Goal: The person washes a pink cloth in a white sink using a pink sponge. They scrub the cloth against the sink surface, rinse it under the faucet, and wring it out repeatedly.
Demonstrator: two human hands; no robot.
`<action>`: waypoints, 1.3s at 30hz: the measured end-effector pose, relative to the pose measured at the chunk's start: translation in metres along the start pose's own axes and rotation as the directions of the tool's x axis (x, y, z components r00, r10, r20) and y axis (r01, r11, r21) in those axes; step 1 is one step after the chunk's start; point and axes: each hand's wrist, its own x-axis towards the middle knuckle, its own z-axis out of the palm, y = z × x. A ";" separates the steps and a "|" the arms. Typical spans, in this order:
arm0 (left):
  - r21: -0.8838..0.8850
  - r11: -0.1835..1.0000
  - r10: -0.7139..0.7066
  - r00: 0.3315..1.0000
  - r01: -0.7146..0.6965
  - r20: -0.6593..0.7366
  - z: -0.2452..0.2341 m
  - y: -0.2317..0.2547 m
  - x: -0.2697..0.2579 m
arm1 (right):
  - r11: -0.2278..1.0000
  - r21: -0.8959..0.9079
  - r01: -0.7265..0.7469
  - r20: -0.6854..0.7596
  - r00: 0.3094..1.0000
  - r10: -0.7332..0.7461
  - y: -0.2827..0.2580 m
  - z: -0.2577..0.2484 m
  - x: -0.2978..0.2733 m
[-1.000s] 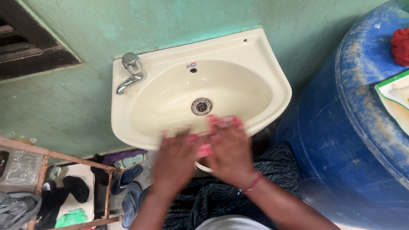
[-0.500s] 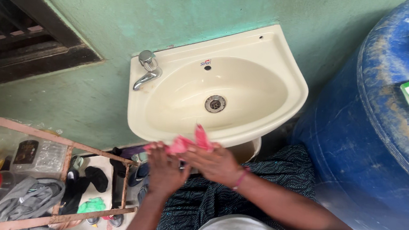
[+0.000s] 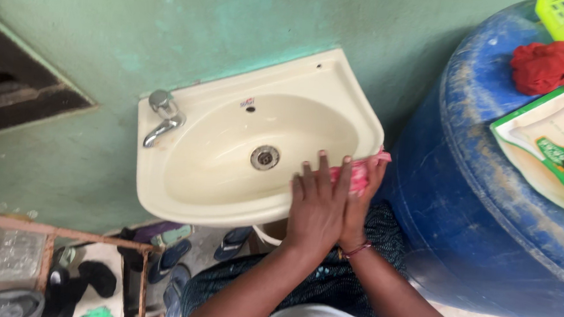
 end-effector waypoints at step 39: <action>0.437 0.895 -0.011 0.984 0.089 -0.176 0.093 -0.128 0.210 | 0.816 -0.264 -0.514 0.449 0.684 0.575 0.044 0.102 0.301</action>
